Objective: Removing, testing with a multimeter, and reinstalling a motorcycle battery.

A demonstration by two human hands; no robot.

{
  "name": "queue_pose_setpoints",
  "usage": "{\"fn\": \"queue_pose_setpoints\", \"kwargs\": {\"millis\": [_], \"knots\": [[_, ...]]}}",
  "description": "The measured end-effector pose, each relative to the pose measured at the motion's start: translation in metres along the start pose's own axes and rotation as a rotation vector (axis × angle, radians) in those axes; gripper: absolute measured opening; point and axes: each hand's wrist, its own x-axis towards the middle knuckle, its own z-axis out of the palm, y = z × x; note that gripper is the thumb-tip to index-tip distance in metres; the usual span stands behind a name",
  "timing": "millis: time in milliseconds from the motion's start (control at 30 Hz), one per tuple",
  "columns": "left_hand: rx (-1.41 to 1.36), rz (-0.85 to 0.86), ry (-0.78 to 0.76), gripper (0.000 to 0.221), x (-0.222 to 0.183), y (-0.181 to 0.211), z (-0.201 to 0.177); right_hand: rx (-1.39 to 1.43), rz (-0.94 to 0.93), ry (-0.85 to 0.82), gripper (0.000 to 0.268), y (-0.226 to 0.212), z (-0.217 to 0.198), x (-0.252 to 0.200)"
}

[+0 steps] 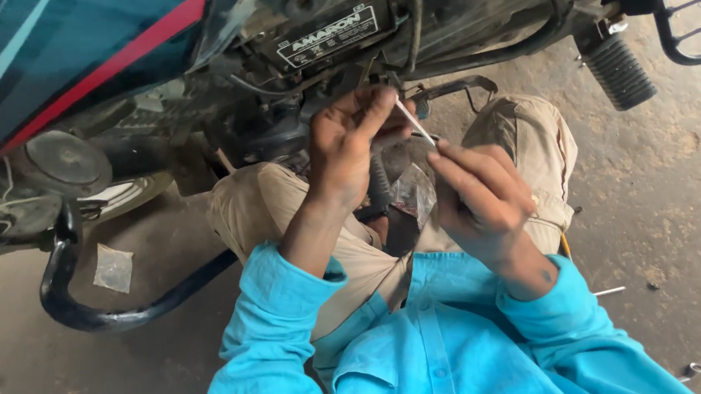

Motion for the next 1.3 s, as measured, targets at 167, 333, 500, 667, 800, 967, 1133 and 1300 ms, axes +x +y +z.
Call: {"fn": "queue_pose_setpoints", "kwargs": {"millis": [167,333,500,667,800,967,1133,1300], "knots": [[-0.079,0.167,0.034,0.023,0.016,0.015,0.014,-0.069,-0.044,0.12,0.03,-0.006,0.024,0.022],[-0.113,0.319,0.002,0.024,0.036,0.017,0.024,-0.141,-0.051,0.185,0.032,-0.011,0.034,0.037],[-0.16,0.352,0.043,0.025,0.045,0.017,0.025,-0.155,-0.071,0.183,0.03,-0.008,0.039,0.046],[-0.152,0.378,0.038,0.026,0.044,0.022,0.027,-0.192,-0.072,0.183,0.029,-0.01,0.04,0.048],[-0.126,0.393,0.044,0.026,0.046,0.02,0.028,-0.176,0.016,0.159,0.028,-0.021,0.036,0.051],[-0.076,0.556,0.071,0.023,0.052,0.009,0.03,-0.19,0.012,0.16,0.026,-0.022,0.04,0.051],[-0.009,0.631,0.13,0.021,0.048,0.01,0.035,-0.255,-0.099,0.183,0.026,-0.007,0.052,0.047],[0.383,0.726,0.276,0.019,0.041,0.021,0.037,-0.271,-0.182,0.26,0.025,0.005,0.065,0.046]]}}
